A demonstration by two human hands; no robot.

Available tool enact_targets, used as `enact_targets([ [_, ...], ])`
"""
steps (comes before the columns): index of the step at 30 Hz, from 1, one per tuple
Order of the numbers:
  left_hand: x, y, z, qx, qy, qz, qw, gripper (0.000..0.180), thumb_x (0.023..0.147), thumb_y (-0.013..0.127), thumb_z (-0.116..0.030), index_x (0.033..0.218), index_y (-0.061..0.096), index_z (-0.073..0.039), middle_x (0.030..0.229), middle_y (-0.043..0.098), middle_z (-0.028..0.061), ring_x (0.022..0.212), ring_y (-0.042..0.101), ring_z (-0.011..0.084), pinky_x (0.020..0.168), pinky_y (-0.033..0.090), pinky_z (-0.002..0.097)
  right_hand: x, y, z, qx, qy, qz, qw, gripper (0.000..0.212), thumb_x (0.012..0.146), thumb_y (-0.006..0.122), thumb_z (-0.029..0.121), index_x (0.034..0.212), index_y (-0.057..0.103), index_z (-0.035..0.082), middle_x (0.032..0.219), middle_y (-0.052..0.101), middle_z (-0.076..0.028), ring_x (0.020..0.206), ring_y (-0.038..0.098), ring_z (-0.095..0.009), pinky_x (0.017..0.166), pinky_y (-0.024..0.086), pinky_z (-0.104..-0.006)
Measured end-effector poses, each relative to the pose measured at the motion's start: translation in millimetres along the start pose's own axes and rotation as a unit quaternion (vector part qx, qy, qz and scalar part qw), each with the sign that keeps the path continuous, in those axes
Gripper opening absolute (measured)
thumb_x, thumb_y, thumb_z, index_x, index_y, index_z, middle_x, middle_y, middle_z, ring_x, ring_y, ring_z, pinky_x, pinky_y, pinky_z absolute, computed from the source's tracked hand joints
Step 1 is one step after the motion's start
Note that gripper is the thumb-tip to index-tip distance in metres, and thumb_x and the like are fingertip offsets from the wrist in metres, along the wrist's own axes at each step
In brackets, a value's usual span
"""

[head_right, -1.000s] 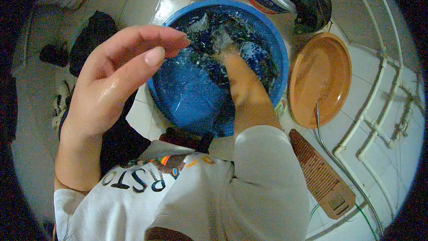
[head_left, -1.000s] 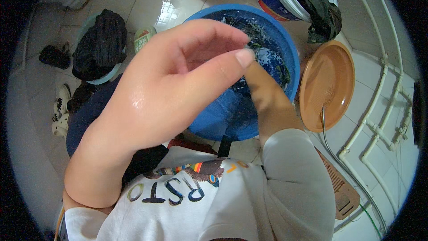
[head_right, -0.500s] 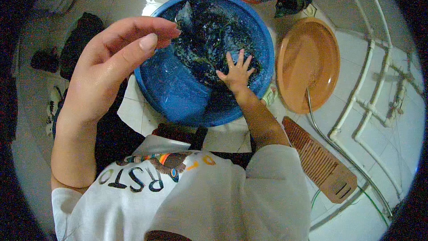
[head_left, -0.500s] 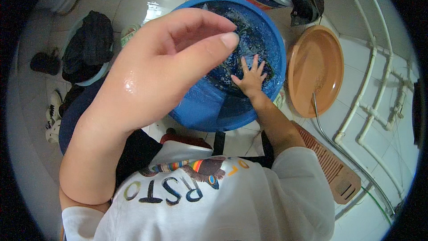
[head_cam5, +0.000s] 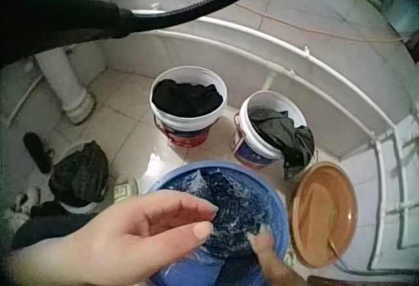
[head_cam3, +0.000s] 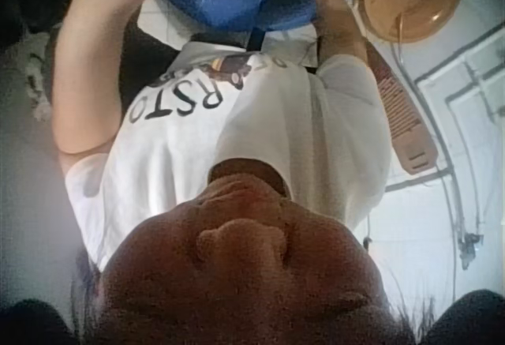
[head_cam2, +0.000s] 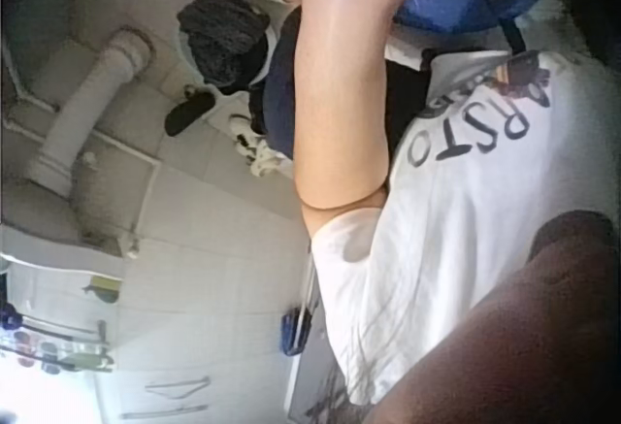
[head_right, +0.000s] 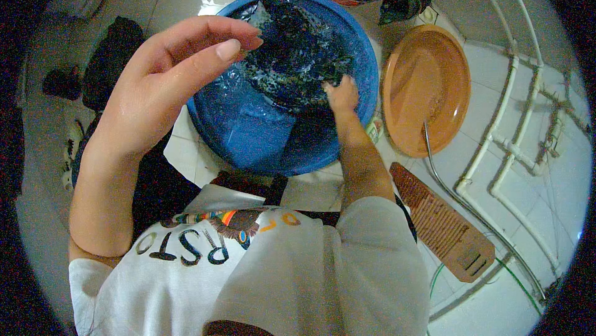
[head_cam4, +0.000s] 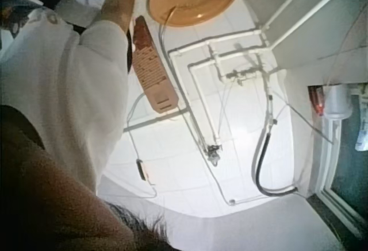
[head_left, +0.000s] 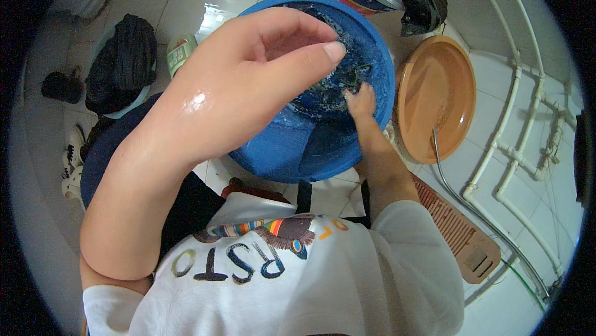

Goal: The person washes dark-colored clothes by hand in a bathroom. They scrub and rinse items in a brown basin, then transfer them to a blue basin for further rinsing using a handheld shower head. The person wrings out the clothes and places them into white buckets.

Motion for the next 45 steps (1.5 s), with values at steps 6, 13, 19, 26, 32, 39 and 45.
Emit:
enact_targets([
  [6,2.3,8.3,-2.0,0.020,0.005,0.012,1.000,0.030,0.085,0.057,-0.024,0.104,0.058,0.000,0.100,0.059,0.0061,0.097,0.053,0.0131,0.088,0.038,0.0245,-24.4,87.2,-45.4,0.187,0.167,0.124,0.960,0.074,0.071,0.071,0.032,0.127,0.036,-0.002,0.125,0.045,-0.019,0.111,0.046,-0.035,0.094,0.037,-0.0412],
  [13,2.1,11.9,-3.2,0.072,0.020,0.019,0.997,0.033,0.084,0.058,-0.026,0.104,0.058,0.000,0.095,0.060,0.0061,0.092,0.054,0.0122,0.084,0.040,0.0245,-77.8,-15.7,27.9,0.607,0.191,0.194,0.747,0.038,0.071,0.068,0.014,0.104,0.055,0.004,0.098,0.061,-0.010,0.089,0.059,-0.026,0.078,0.047,-0.0411],
  [19,5.2,27.4,13.7,0.271,0.053,0.056,0.959,0.051,0.074,0.067,-0.032,0.112,0.054,-0.001,0.108,0.057,0.0172,0.100,0.055,0.0258,0.086,0.043,0.0338,-128.8,-136.1,116.2,0.682,0.136,0.131,0.707,0.032,0.073,0.064,0.008,0.102,0.053,0.002,0.096,0.061,-0.010,0.090,0.059,-0.023,0.073,0.050,-0.0363],
  [26,-15.0,45.5,15.3,0.445,0.141,0.082,0.881,0.080,0.060,0.073,-0.023,0.128,0.035,-0.007,0.110,0.054,0.0218,0.102,0.052,0.0368,0.085,0.043,0.0408,-193.8,-218.5,208.2,0.717,-0.105,0.263,0.637,0.029,0.080,0.059,0.007,0.108,0.053,0.000,0.100,0.060,-0.009,0.092,0.058,-0.017,0.084,0.045,-0.0306],
  [32,-5.8,22.0,14.8,0.530,0.125,0.011,0.839,0.020,0.069,0.059,-0.013,0.086,0.058,-0.003,0.082,0.060,0.0174,0.081,0.057,0.0352,0.070,0.045,0.0438,-159.5,-235.7,162.4,0.602,-0.114,0.120,0.781,0.031,0.083,0.058,0.021,0.109,0.055,0.003,0.100,0.060,-0.005,0.088,0.054,-0.013,0.075,0.043,-0.0229],
  [39,12.8,-13.9,31.0,0.191,0.073,-0.040,0.978,0.018,0.078,0.056,-0.017,0.089,0.059,-0.002,0.074,0.060,0.0046,0.067,0.056,0.0155,0.062,0.044,0.0297,-131.6,-129.8,95.9,0.600,-0.147,0.044,0.785,0.081,0.080,0.057,0.049,0.137,0.021,0.005,0.129,0.039,-0.012,0.119,0.036,-0.022,0.095,0.030,-0.0330],
  [45,0.6,-0.5,3.1,-0.256,0.036,-0.033,0.965,0.007,0.081,0.054,-0.015,0.079,0.055,-0.009,0.069,0.054,0.0000,0.064,0.052,0.0113,0.064,0.045,0.0261,-133.4,-36.9,96.8,0.405,-0.216,-0.033,0.888,0.105,0.060,0.078,0.032,0.137,0.013,0.003,0.138,0.024,-0.018,0.127,0.026,-0.031,0.106,0.021,-0.0380],
])
Point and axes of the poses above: each hand's wrist, its own x-axis towards the middle knuckle, its own y-axis out of the palm, z = x × y, the point moved 7 cm from there along x, towards the middle knuckle
